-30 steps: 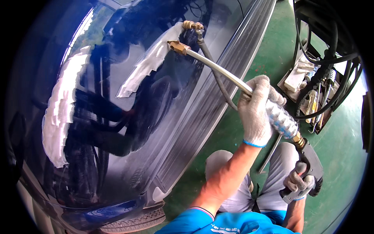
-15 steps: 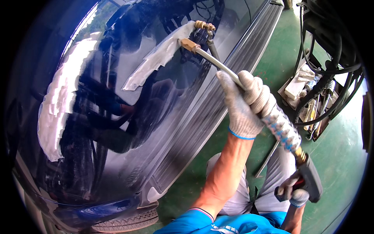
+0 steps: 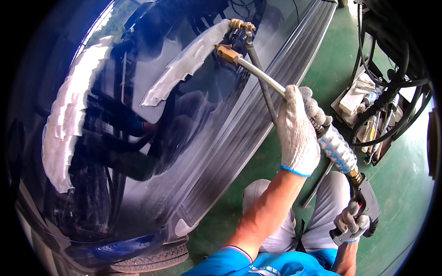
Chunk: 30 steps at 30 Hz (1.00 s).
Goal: The person prepares a portable welding machine and then welds a damaged area on the side of a blue car. They connect the ground clamp to the vehicle and use a welding torch to apply filler material to a scratch on the car's door panel.
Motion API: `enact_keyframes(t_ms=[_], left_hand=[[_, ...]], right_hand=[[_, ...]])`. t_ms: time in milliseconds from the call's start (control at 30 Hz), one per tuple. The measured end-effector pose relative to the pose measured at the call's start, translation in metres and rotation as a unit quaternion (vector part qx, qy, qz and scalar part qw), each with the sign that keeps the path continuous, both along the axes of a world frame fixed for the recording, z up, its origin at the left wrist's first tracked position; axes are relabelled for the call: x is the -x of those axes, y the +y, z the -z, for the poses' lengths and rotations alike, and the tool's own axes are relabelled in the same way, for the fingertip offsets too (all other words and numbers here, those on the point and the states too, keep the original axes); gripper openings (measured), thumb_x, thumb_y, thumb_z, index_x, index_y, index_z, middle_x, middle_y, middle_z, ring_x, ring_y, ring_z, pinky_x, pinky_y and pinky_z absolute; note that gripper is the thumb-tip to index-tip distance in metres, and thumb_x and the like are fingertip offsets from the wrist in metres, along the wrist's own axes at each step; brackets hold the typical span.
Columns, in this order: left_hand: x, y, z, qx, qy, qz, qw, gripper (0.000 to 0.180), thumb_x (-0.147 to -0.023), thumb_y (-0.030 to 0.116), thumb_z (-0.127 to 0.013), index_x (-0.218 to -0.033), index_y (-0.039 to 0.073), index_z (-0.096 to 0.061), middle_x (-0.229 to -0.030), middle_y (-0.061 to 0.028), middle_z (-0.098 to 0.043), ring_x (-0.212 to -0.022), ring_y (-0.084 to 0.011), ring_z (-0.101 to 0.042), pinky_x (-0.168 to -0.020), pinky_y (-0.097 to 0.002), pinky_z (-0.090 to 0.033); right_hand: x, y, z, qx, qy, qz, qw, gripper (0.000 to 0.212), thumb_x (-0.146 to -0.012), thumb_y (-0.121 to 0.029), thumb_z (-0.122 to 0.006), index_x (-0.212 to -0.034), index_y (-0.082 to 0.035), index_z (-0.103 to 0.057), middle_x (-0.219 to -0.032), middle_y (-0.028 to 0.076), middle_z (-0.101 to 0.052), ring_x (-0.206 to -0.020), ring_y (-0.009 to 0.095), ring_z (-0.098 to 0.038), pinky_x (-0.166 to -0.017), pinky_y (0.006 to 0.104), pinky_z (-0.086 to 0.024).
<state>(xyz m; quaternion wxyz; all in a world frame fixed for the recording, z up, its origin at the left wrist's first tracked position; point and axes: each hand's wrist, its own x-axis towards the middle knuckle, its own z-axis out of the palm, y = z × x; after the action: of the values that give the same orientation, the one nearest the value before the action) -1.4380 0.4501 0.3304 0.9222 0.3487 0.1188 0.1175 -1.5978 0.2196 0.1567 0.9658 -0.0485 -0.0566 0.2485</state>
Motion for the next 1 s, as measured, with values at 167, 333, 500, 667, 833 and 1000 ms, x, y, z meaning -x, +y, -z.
enact_keyframes(t_ms=[167,333,500,667,833,1000], left_hand=[[-0.001,0.007,-0.009,-0.012,0.005,-0.019,1.000,0.041,-0.103,0.047,-0.053,-0.099,0.006,-0.054,-0.064,0.0016,-0.043,-0.052,-0.0113,-0.046,-0.055,-0.0319,-0.051],[-0.002,0.013,-0.004,-0.029,-0.010,0.002,1.000,0.039,-0.104,0.045,-0.050,-0.106,0.006,-0.054,-0.068,0.0002,-0.046,-0.059,-0.0142,-0.049,-0.064,-0.0362,-0.051],[-0.002,0.015,-0.002,-0.025,-0.020,0.009,0.999,0.038,-0.105,0.043,-0.050,-0.107,0.005,-0.054,-0.069,-0.0003,-0.047,-0.059,-0.0143,-0.049,-0.065,-0.0366,-0.052],[-0.001,0.012,-0.009,-0.011,-0.011,-0.008,1.000,0.038,-0.103,0.043,-0.053,-0.103,0.005,-0.054,-0.066,-0.0001,-0.045,-0.054,-0.0131,-0.048,-0.059,-0.0339,-0.052],[-0.002,0.012,-0.009,0.003,-0.013,-0.011,1.000,0.038,-0.103,0.043,-0.055,-0.102,0.005,-0.053,-0.064,0.0000,-0.044,-0.052,-0.0128,-0.047,-0.056,-0.0329,-0.052],[0.000,0.012,-0.008,-0.004,-0.007,-0.007,1.000,0.039,-0.103,0.044,-0.054,-0.104,0.005,-0.054,-0.065,0.0000,-0.045,-0.053,-0.0131,-0.049,-0.057,-0.0333,-0.052]], right_hand=[[-0.012,0.009,-0.006,-0.003,-0.017,-0.006,1.000,0.040,-0.078,-0.016,-0.073,-0.109,0.005,-0.058,-0.055,0.008,-0.056,-0.040,0.018,-0.047,-0.047,0.0377,-0.044],[-0.013,0.012,-0.007,0.003,-0.010,0.008,1.000,0.040,-0.078,-0.016,-0.073,-0.108,0.006,-0.059,-0.057,0.008,-0.057,-0.043,0.019,-0.050,-0.047,0.0380,-0.045],[-0.014,0.013,-0.010,0.014,-0.001,0.021,1.000,0.040,-0.078,-0.017,-0.073,-0.108,0.006,-0.058,-0.056,0.009,-0.057,-0.043,0.019,-0.051,-0.047,0.0383,-0.045],[-0.017,0.013,-0.015,0.029,-0.008,0.023,0.999,0.039,-0.079,-0.018,-0.074,-0.106,0.006,-0.058,-0.053,0.008,-0.056,-0.042,0.020,-0.050,-0.047,0.0382,-0.045],[-0.018,0.012,-0.011,0.029,-0.030,0.009,0.999,0.037,-0.080,-0.020,-0.074,-0.104,0.005,-0.058,-0.053,0.008,-0.055,-0.041,0.020,-0.049,-0.047,0.0387,-0.046],[-0.015,0.011,-0.007,0.026,-0.021,0.014,0.999,0.033,-0.080,-0.018,-0.073,-0.098,0.006,-0.059,-0.052,0.008,-0.054,-0.041,0.020,-0.050,-0.048,0.0402,-0.049]])
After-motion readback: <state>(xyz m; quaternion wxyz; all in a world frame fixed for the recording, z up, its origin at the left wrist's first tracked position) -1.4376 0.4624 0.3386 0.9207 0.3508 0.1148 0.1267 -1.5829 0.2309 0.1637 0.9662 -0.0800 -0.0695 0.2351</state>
